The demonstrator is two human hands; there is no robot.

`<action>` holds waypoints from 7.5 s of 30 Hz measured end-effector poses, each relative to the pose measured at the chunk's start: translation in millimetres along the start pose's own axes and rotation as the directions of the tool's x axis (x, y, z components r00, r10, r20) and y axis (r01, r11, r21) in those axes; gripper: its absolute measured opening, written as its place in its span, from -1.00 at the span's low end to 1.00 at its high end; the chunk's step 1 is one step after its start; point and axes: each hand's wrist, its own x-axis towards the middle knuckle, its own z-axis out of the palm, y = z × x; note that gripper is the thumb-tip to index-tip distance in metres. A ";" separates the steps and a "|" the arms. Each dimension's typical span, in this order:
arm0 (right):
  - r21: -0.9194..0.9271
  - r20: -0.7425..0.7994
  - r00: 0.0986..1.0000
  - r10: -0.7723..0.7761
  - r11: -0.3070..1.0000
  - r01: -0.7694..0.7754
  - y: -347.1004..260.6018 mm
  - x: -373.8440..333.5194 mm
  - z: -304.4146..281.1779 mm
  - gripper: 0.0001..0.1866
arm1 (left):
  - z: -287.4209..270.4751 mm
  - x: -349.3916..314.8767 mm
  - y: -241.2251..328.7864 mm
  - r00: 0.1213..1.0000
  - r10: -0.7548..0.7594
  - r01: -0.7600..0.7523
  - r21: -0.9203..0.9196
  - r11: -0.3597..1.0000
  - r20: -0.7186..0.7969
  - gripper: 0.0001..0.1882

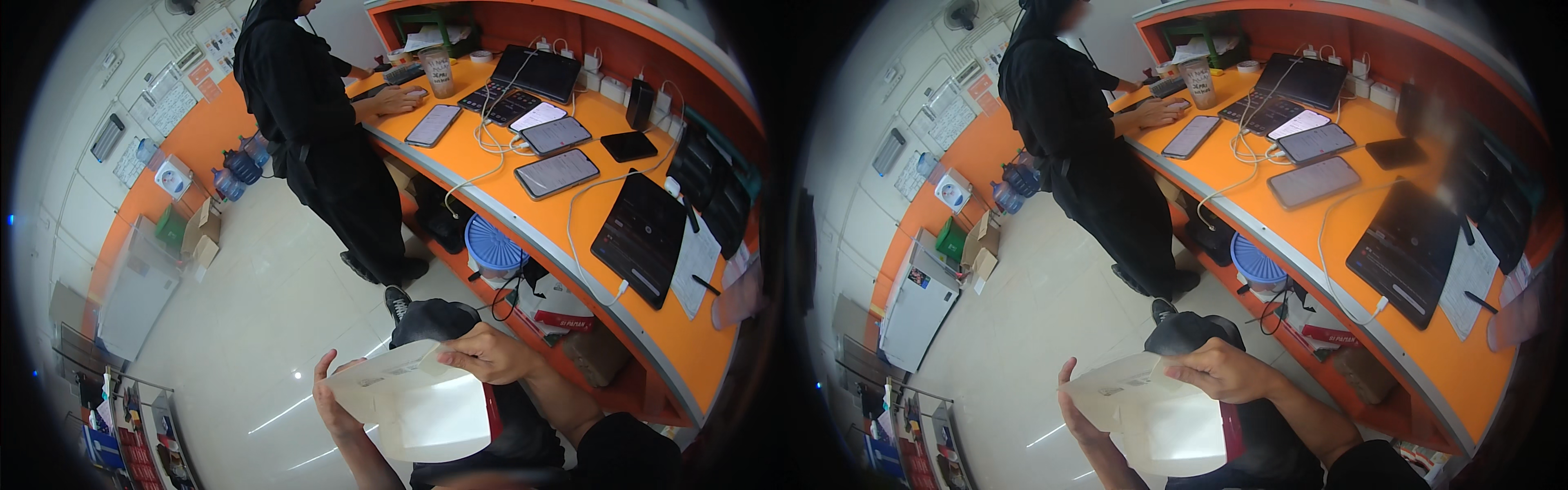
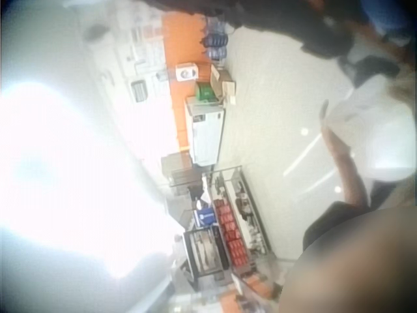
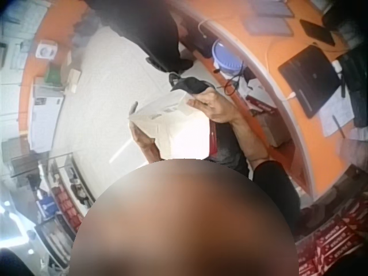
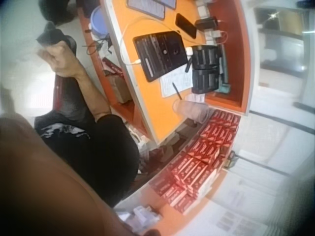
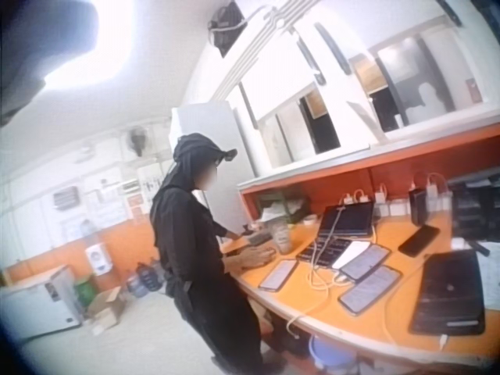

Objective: The person repeatedly folds flat-packed cardboard boxes into finished shapes. They pick up each box, fold the flaps to form the structure, and place the completed boxes on a nearby shelf. The task is performed one at a time in a repetitive loop.

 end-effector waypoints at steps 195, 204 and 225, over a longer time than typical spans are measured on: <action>-0.732 -0.101 0.993 0.066 0.671 -0.119 -52.7 17.3 21.1 -0.23 | 32.2 -13.3 29.5 0.886 -0.235 -0.241 0.830 0.502 0.399 -0.28; -0.616 -0.269 0.940 0.208 0.714 -0.334 -70.7 2.4 32.8 -0.14 | 59.8 -40.7 18.9 0.883 -0.123 -0.390 0.853 0.347 0.454 -0.32; 0.079 -0.431 0.902 0.008 0.996 0.029 -36.7 -22.8 43.7 0.09 | 54.3 -42.3 17.4 0.910 -0.097 -0.326 0.841 0.431 0.403 -0.17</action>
